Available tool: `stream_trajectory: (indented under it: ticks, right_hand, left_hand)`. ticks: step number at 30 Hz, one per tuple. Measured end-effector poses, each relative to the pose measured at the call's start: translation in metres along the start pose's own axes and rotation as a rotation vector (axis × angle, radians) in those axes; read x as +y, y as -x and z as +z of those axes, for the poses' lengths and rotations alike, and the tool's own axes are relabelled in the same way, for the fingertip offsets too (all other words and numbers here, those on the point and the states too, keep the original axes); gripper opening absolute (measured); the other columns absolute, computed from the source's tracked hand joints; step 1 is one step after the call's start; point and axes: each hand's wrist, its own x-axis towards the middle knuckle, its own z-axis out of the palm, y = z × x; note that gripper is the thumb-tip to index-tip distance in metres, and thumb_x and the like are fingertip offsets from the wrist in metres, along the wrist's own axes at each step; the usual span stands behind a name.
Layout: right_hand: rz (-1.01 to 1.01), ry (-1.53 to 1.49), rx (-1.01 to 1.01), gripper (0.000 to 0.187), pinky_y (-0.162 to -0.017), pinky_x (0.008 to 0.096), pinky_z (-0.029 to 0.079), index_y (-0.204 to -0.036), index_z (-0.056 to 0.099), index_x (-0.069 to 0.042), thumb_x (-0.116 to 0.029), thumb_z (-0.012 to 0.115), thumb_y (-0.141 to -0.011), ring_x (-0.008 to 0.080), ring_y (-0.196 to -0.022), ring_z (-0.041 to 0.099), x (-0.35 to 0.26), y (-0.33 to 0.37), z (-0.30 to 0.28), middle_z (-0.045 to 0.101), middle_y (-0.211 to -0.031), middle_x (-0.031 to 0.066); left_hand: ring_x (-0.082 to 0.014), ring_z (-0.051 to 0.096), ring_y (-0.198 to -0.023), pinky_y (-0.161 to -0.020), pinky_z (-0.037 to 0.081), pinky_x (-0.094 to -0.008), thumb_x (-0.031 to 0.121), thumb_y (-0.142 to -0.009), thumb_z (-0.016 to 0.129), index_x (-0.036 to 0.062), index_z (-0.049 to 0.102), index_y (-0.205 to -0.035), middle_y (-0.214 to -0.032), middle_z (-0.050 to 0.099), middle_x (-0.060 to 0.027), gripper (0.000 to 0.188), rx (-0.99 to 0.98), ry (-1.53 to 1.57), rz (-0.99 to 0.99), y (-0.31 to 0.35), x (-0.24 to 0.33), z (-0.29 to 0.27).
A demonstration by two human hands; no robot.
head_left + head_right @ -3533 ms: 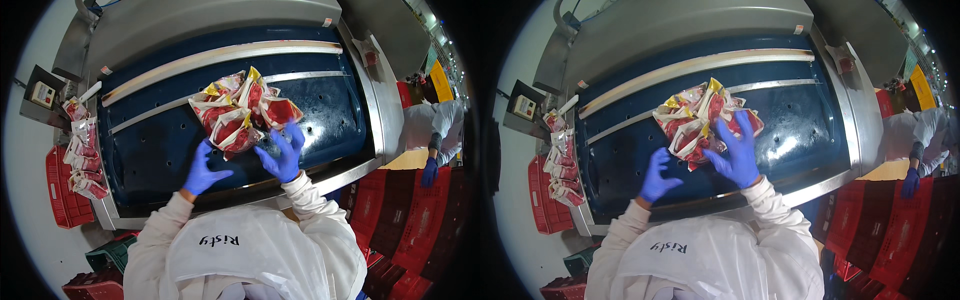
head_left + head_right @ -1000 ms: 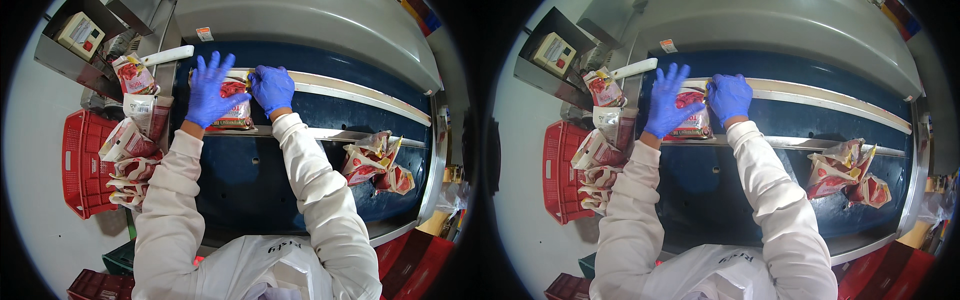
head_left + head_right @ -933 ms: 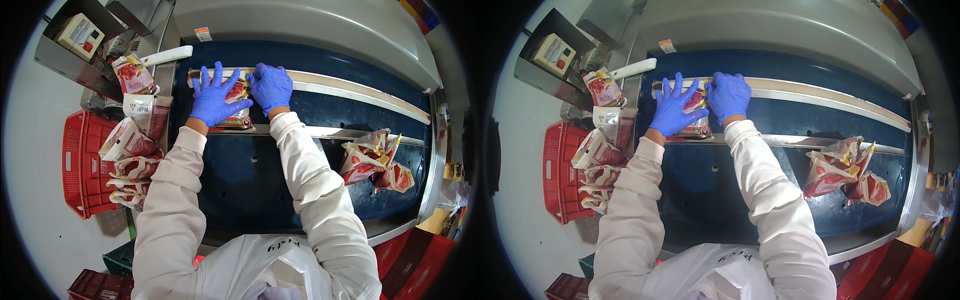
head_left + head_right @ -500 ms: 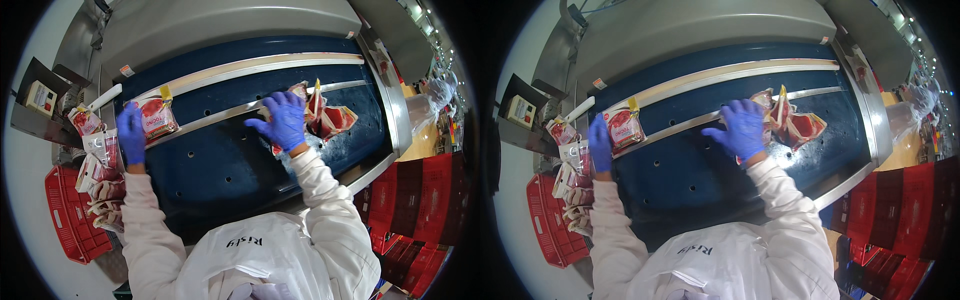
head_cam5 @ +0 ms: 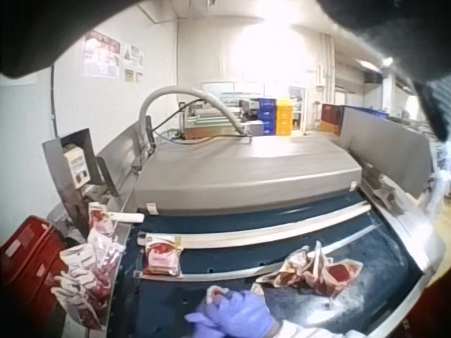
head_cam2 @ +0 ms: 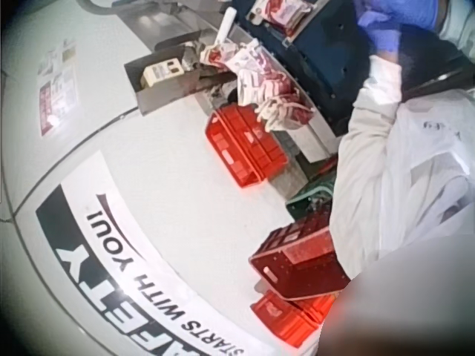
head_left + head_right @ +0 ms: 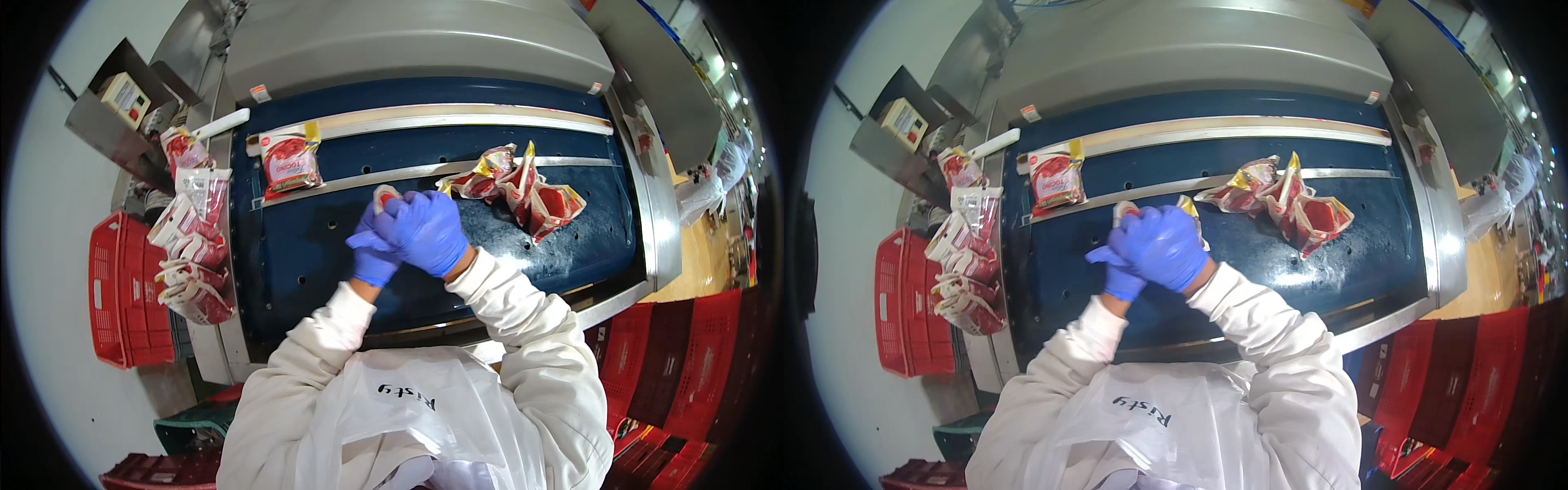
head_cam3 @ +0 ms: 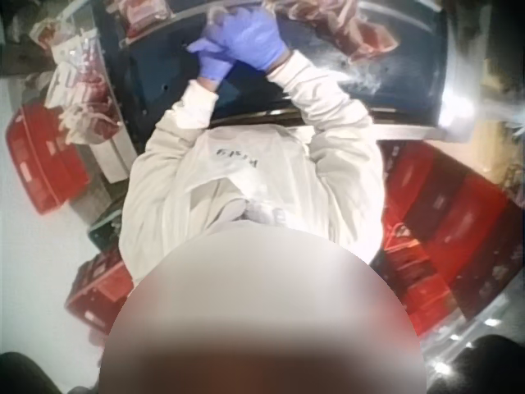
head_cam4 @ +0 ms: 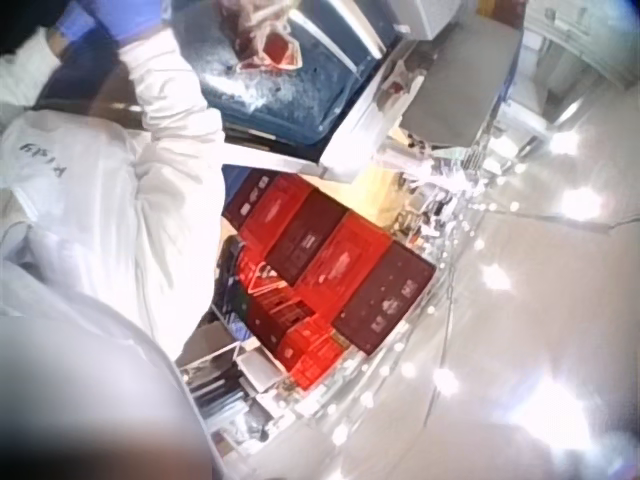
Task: The person places vacuum-sealed meat packages onto a conveyor belt, aligns them, and moves them into a green crate. The person repeats this process with multiple packages throughout the clip.
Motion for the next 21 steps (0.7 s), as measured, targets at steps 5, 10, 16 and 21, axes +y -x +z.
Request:
stream_trajectory:
  ticks: [5, 10, 16, 21]
  right_hand:
    - [-0.046, -0.220, -0.077, 0.020, -0.058, 0.0340, 0.046, -0.083, 0.061, -0.019, -0.036, 0.065, -0.073, 0.0214, -0.078, 0.058, -0.044, -0.009, 0.002, 0.056, -0.081, 0.0024]
    - [0.232, -0.359, -0.471, 0.037, -0.082, 0.0412, 0.048, -0.084, 0.071, -0.018, -0.038, 0.081, -0.054, 0.0292, -0.103, 0.052, -0.028, 0.021, 0.044, 0.056, -0.116, 0.0069]
    - [0.046, -0.156, -0.287, 0.038, -0.093, 0.0454, 0.044, -0.084, 0.074, -0.015, -0.046, 0.075, -0.062, 0.0333, -0.122, 0.045, 0.043, 0.005, 0.062, 0.053, -0.127, 0.0063]
    - [0.432, -0.612, -0.458, 0.029, -0.076, 0.0366, 0.050, -0.095, 0.070, -0.011, -0.034, 0.071, -0.078, 0.0284, -0.088, 0.063, 0.078, 0.029, 0.102, 0.068, -0.081, 0.0095]
  left_hand:
    - [-0.0180, 0.061, -0.101, -0.091, 0.049, -0.0339, 0.014, -0.090, 0.058, 0.0078, 0.057, -0.116, -0.116, 0.062, -0.0080, 0.027, 0.015, -0.113, -0.023, 0.007, 0.029, -0.058]
    - [-0.0329, 0.047, -0.121, -0.109, 0.034, -0.0429, 0.030, -0.056, 0.090, 0.0074, 0.053, -0.124, -0.127, 0.051, -0.0165, 0.081, 0.015, -0.763, 0.160, 0.007, 0.042, -0.082]
    - [-0.0353, 0.040, -0.126, -0.102, 0.035, -0.0460, 0.052, -0.064, 0.076, 0.0181, 0.068, -0.096, -0.138, 0.043, -0.0060, 0.047, -0.492, -1.407, 0.437, -0.064, 0.121, -0.069]
    - [-0.0181, 0.059, -0.072, -0.068, 0.049, -0.0298, 0.031, -0.068, 0.083, 0.0066, 0.065, -0.102, -0.086, 0.063, -0.0020, 0.046, -0.516, -1.246, -0.058, -0.112, 0.096, -0.119]
